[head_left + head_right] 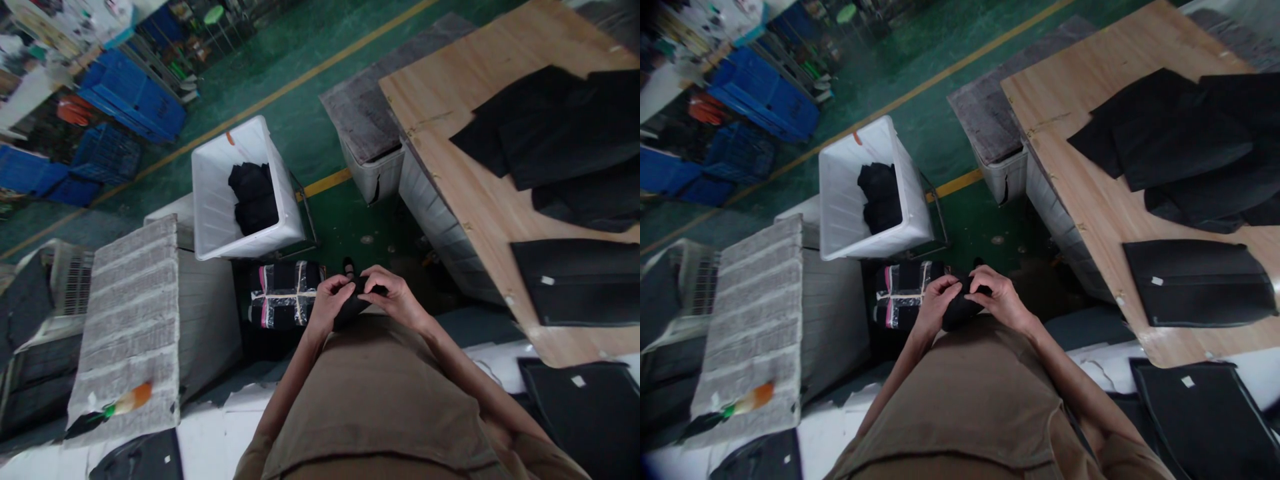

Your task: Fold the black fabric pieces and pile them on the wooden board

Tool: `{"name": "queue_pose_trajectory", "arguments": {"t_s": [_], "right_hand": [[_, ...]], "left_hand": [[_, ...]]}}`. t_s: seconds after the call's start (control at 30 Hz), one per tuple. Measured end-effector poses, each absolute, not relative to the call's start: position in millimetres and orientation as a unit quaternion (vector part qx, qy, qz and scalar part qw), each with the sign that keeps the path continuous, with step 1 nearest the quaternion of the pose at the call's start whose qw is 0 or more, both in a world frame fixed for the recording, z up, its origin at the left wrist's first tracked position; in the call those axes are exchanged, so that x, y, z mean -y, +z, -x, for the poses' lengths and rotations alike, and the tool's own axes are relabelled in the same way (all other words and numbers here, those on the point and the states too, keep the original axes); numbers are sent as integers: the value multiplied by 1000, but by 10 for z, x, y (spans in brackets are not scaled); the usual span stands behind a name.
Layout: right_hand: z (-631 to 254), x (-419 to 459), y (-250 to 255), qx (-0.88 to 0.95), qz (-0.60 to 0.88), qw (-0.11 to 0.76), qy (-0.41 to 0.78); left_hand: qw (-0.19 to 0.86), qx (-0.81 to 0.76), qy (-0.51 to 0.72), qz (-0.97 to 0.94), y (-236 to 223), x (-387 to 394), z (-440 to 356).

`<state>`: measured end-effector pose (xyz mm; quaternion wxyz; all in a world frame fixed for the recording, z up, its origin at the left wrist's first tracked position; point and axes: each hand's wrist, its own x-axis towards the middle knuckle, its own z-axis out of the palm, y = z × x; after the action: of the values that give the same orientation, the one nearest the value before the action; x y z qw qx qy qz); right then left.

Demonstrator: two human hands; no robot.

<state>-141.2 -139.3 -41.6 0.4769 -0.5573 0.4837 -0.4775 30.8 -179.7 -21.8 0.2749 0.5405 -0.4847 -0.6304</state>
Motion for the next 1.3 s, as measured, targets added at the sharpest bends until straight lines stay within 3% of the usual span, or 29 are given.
{"name": "queue_pose_trajectory", "arguments": {"t_s": [0.33, 0.77, 0.97, 1.3], "right_hand": [[1538, 1420, -349, -492, 496, 569, -434], [1415, 1442, -400, -531, 427, 568, -462], [1375, 1406, -447, -525, 323, 625, -478], [1405, 1335, -405, -545, 396, 567, -474]], "left_hand": [[255, 549, -582, -544, -181, 1742, -224], [233, 606, -539, -536, -220, 1661, -180], [227, 605, -558, -521, -183, 1657, -188], [216, 602, -557, -530, -272, 1651, -130]]}}
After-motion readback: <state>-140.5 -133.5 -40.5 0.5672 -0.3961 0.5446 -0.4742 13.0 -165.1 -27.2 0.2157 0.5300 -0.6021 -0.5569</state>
